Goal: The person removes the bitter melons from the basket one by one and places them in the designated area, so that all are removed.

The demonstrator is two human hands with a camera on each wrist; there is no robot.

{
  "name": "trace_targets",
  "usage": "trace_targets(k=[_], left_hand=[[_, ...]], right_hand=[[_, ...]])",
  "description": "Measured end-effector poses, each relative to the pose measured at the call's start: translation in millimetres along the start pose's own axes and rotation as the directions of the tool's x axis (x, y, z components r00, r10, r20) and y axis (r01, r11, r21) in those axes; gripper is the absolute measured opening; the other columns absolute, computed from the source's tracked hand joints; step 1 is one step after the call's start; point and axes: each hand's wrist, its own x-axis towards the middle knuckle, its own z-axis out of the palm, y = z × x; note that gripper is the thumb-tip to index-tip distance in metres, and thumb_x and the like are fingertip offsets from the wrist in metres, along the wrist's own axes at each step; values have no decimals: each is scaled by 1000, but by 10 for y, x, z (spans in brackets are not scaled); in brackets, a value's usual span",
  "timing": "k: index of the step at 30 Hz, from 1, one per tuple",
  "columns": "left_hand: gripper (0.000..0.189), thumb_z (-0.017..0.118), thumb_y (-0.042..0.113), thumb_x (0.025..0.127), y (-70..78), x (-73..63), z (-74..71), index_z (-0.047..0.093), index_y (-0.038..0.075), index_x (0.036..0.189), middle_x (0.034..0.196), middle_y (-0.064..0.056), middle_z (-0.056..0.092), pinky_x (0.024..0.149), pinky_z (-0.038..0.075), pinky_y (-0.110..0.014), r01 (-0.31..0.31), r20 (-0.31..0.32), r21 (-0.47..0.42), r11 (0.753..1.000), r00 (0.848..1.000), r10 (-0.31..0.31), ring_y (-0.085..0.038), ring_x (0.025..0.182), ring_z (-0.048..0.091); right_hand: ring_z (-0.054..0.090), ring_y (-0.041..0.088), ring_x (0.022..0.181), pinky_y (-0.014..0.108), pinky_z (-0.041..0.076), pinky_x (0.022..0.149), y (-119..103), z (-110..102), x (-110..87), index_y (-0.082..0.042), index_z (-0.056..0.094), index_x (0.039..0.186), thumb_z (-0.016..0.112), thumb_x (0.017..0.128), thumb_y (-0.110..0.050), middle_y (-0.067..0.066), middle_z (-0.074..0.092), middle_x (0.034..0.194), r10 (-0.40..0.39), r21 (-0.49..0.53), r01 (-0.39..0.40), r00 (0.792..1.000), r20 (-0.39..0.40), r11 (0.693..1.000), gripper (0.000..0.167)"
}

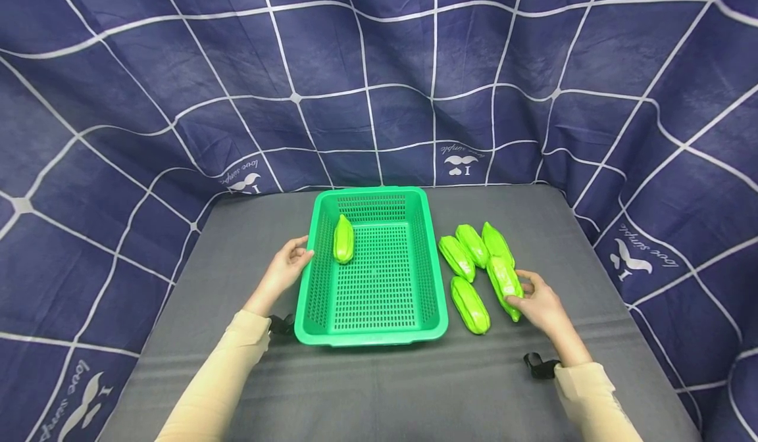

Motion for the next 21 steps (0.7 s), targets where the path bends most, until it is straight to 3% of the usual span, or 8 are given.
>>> trace_targets(k=[6, 13, 21], left_hand=[[52, 55, 21, 103, 10, -6, 2, 39, 2, 149, 112, -22, 63, 87, 50, -44, -1, -1, -3, 1000, 1000, 1, -34, 104, 64], [52, 54, 22, 103, 16, 6, 6, 39, 4, 149, 113, -21, 63, 86, 50, -41, 11, 8, -10, 1000, 1000, -11, -33, 104, 64], [52, 55, 20, 103, 11, 13, 9, 40, 1, 148, 110, -21, 64, 82, 51, -37, 0, -8, -4, 1000, 1000, 0, -32, 100, 65]], right_hand=[[57, 52, 113, 42, 54, 78, 49, 39, -19, 15, 28, 145, 67, 92, -15, 44, 47, 132, 1, 2, -1, 999, 45, 1000, 72], [58, 51, 111, 44, 54, 78, 104, 78, -40, 15, 28, 145, 66, 92, -16, 44, 47, 132, 15, 0, -15, 997, 75, 1000, 72], [66, 37, 100, 32, 53, 70, 143, 126, -11, 16, 27, 145, 67, 92, -14, 43, 47, 132, 32, 17, -34, 994, 107, 999, 72]])
